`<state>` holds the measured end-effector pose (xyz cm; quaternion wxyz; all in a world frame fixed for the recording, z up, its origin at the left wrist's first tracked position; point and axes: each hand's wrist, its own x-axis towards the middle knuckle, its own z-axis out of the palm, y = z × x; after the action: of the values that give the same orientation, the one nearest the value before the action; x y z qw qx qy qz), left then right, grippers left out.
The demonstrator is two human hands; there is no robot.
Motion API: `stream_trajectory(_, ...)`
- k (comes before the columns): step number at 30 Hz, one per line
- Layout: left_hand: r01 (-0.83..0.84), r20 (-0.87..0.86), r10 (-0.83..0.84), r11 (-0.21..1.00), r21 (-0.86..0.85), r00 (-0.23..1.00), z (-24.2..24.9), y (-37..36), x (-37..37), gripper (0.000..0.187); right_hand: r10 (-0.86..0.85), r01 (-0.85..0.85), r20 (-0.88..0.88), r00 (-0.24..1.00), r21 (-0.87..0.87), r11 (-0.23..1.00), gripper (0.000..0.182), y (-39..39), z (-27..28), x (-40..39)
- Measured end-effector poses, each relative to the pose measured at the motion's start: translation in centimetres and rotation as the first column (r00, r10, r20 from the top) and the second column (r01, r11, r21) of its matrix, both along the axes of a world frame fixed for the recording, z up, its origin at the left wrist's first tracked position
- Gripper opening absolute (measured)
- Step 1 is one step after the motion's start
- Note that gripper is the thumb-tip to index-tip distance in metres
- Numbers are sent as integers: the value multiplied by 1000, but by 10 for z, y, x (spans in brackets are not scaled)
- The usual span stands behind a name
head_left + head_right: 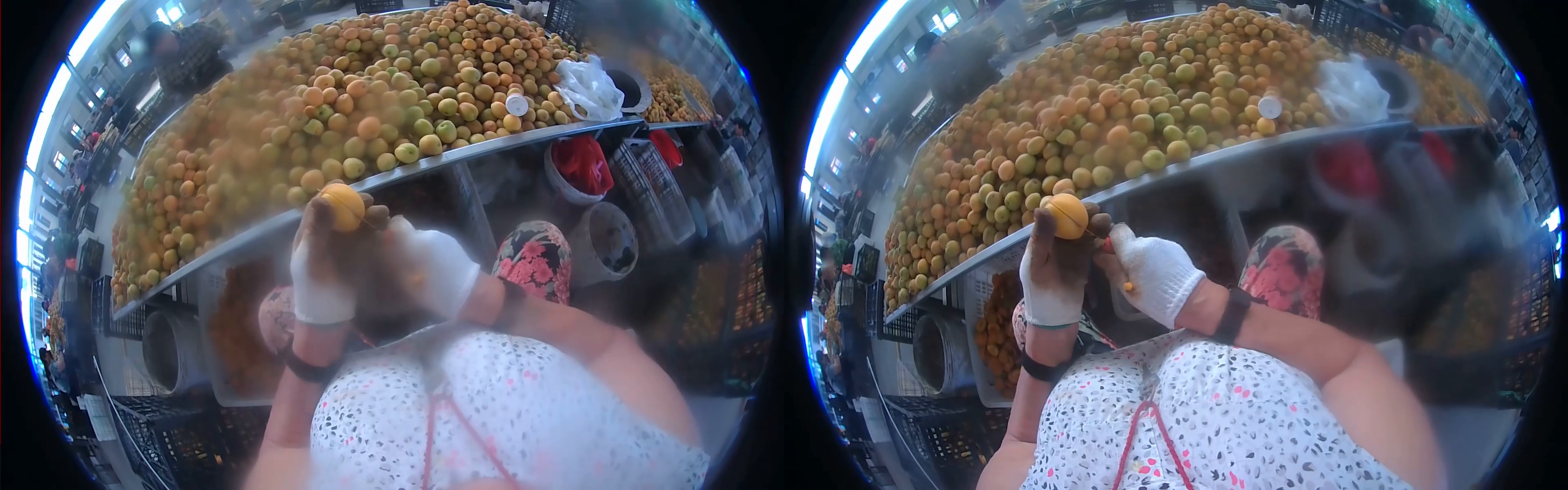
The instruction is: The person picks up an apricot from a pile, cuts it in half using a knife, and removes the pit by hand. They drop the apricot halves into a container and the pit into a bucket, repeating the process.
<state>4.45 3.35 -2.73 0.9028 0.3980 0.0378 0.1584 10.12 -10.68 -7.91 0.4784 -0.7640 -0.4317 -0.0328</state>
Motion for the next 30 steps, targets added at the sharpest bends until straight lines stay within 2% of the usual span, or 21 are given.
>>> stream_trajectory(1, 118, 1, -119, 987, -105, 993, -6, 2, 2, 52, -42, 45, 86, 995, -32, 998, 23, 2, -4, 1)
stream_trajectory(2, 232, 14, -235, 950, -210, 972, -10, 3, 5, 57, -45, 48, 85, 995, -32, 998, 23, 2, -7, 2)
stream_trajectory(3, 236, 14, -238, 949, -209, 971, -13, 2, 7, 57, -44, 61, 156, 987, -106, 993, 23, 2, -10, 3)
stream_trajectory(5, 55, -18, -57, 993, -107, 998, -16, -2, 11, 57, -41, 82, 224, 974, -176, 981, 23, 3, -8, 5)
stream_trajectory(8, -5, -97, -7, 993, -120, 995, -29, 3, 18, 58, -68, 110, 163, 984, -267, 957, 22, 6, -5, 4)
stream_trajectory(11, -34, -49, 31, 998, -58, 998, -36, 6, 25, 58, -97, 144, 156, 983, -326, 934, 22, 10, -7, 6)
stream_trajectory(15, 6, -113, -19, 994, -109, 993, -43, 14, 25, 56, -118, 174, 197, 973, -302, 937, 22, 13, -5, 7)
stream_trajectory(17, 78, -60, -78, 997, -2, 995, -43, 18, 23, 51, -138, 188, 190, 972, -281, 941, 21, 13, -4, 9)
stream_trajectory(18, 70, -53, -69, 998, 9, 996, -42, 15, 22, 51, -145, 189, 194, 970, -234, 954, 20, 9, -4, 9)
stream_trajectory(19, 60, -76, -53, 994, 89, 996, -41, 6, 21, 50, -142, 178, 199, 970, -180, 967, 19, 5, -5, 10)
stream_trajectory(20, 22, -92, -5, 983, 183, 996, -37, 1, 19, 49, -154, 168, 125, 980, -111, 979, 19, 3, -13, 9)
stream_trajectory(21, -141, 53, 133, 833, 535, 990, -61, 4, 24, 49, -123, 147, 253, 960, -79, 986, 22, 1, -17, 9)
stream_trajectory(22, -97, -63, 121, 950, 296, 991, -61, 1, 22, 53, -162, 171, 119, 980, -71, 983, 24, 5, -8, 4)
stream_trajectory(23, 0, -123, 12, 996, 93, 992, -48, -4, 16, 56, -173, 186, 178, 969, -57, 981, 23, 10, -14, 4)
stream_trajectory(24, -115, -190, 88, 984, -134, 978, -59, -12, 27, 59, -139, 142, 59, 989, -55, 988, 22, 10, -52, 18)
stream_trajectory(25, -20, -139, -6, 983, -180, 990, -42, -15, 24, 59, -73, 71, -42, 996, -66, 995, 18, 2, 7, -1)
stream_trajectory(26, 46, 36, -42, 990, -135, 998, -39, -13, 26, 58, -142, 152, -98, 985, 109, 982, 15, 8, -7, 2)
stream_trajectory(27, 54, 79, -51, 998, -36, 996, -34, -8, 25, 57, -72, 125, -289, 954, 169, 978, 9, 6, 2, 2)
stream_trajectory(28, 63, 108, -70, 996, 64, 992, -31, -7, 23, 56, -50, 103, -276, 960, 181, 978, 9, 4, 12, 0)
stream_trajectory(29, 51, 119, -60, 996, 71, 991, -29, -6, 20, 56, -101, 111, -117, 988, 75, 991, 6, 0, 23, -4)
stream_trajectory(30, -172, 134, 131, 916, 362, 982, -27, -6, 17, 56, -142, 143, 46, 989, -28, 989, 3, -4, 32, -7)
